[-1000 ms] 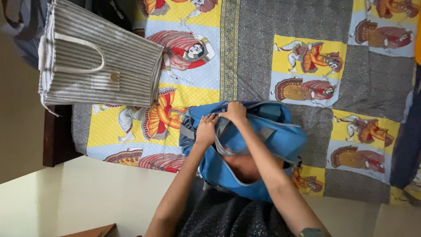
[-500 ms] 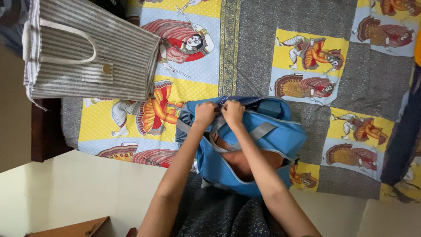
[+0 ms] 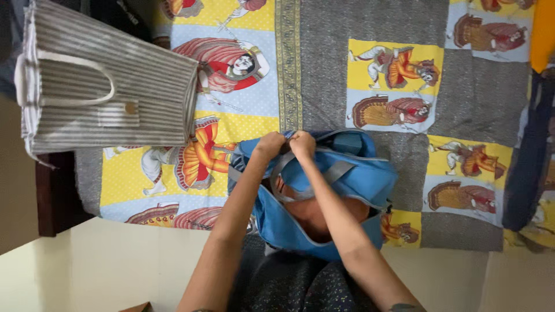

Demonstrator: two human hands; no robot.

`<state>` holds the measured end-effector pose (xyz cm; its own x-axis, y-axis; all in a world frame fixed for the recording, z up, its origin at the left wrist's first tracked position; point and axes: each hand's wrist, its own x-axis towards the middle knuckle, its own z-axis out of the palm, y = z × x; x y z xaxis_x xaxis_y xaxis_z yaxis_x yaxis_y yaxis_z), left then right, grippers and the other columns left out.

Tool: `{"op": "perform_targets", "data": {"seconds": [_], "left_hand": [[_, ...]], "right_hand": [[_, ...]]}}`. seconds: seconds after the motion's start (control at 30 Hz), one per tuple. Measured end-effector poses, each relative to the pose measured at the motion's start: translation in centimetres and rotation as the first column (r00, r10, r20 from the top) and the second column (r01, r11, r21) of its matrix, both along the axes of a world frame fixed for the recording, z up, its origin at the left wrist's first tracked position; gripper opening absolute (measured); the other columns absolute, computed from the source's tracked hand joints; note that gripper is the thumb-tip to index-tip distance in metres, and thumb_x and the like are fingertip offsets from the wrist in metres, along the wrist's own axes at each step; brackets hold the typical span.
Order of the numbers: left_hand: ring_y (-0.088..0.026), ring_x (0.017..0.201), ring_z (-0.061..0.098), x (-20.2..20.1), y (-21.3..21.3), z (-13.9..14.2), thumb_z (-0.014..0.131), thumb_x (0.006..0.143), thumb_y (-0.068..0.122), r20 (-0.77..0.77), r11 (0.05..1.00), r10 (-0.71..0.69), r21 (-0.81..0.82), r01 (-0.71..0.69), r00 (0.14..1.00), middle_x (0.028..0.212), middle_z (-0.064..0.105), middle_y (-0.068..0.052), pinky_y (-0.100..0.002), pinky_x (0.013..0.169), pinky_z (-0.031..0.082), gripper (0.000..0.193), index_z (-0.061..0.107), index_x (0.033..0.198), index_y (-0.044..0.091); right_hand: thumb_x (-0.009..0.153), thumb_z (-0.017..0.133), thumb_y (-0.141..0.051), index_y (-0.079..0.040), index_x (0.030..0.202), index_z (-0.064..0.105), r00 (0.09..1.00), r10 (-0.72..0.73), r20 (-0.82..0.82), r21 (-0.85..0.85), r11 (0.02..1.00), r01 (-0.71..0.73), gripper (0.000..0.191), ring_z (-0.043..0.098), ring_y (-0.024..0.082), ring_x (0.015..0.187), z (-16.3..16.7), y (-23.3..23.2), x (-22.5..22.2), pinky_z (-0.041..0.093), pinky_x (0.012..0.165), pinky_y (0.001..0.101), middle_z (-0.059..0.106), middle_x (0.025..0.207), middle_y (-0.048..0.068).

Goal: The person picks up small personal items including a comb, bottles, and a phone from a shelf and carries them to a bed. They place the items into a blue duffel bag, zip it closed, and arrange the bag's straps, leaving it on the bed next to a tote bag.

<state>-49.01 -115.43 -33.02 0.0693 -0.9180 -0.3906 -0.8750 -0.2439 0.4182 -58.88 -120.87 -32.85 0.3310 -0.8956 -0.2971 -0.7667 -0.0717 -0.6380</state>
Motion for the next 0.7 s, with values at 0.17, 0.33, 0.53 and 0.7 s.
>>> {"op": "perform_targets", "data": {"seconds": [0.17, 0.33, 0.53, 0.7], "left_hand": [[-0.039, 0.103, 0.07, 0.7, -0.2, 0.3, 0.066, 0.079, 0.002, 0.043, 0.997, -0.071, -0.016, 0.072, 0.997, 0.107, 0.073, -0.02, -0.049, 0.085, 0.058, 0.021, 0.074, 0.098, 0.006], [-0.041, 0.107, 0.067, 1.9, -0.8, -0.1, 0.072, 0.08, 0.01, -0.082, 0.997, 0.019, -0.075, -0.025, 0.996, 0.109, 0.069, -0.022, -0.049, 0.088, 0.056, 0.034, 0.064, 0.113, 0.004], [-0.042, 0.107, 0.065, 1.7, -0.7, -0.4, 0.066, 0.087, 0.016, -0.139, 0.996, -0.033, -0.085, 0.021, 0.99, 0.111, 0.068, -0.02, -0.05, 0.088, 0.054, 0.033, 0.066, 0.12, 0.01], [-0.04, 0.111, 0.065, 1.5, 0.3, -0.3, 0.066, 0.081, 0.016, -0.083, 0.991, -0.052, -0.128, 0.041, 0.995, 0.113, 0.068, -0.02, -0.047, 0.093, 0.054, 0.027, 0.068, 0.106, 0.008]], "right_hand": [[0.069, 0.071, -0.021, -0.013, 0.075, 0.08, 0.985, -0.051, -0.166, -0.096, 0.995, 0.036, 0.013, 0.072, 0.041, 0.075, 0.0, -3.1, -1.5, 0.058, 0.071, 0.0484, 0.074, 0.079, 0.018], [0.065, 0.08, -0.024, -0.011, 0.073, 0.079, 0.949, -0.128, -0.288, 0.057, 0.987, 0.151, 0.015, 0.075, 0.033, 0.071, 0.1, -9.1, -8.9, 0.059, 0.065, 0.0449, 0.075, 0.074, 0.015], [0.066, 0.087, -0.027, -0.012, 0.07, 0.08, 0.982, -0.048, -0.181, -0.113, 0.993, 0.028, 0.017, 0.073, 0.034, 0.072, -0.8, -10.4, -13.8, 0.057, 0.069, 0.0439, 0.074, 0.074, 0.014], [0.066, 0.087, -0.027, -0.011, 0.073, 0.078, 0.966, -0.051, -0.254, -0.056, 0.998, 0.037, 0.019, 0.073, 0.034, 0.074, -1.3, -11.0, -13.8, 0.056, 0.07, 0.0448, 0.074, 0.076, 0.014]]}}
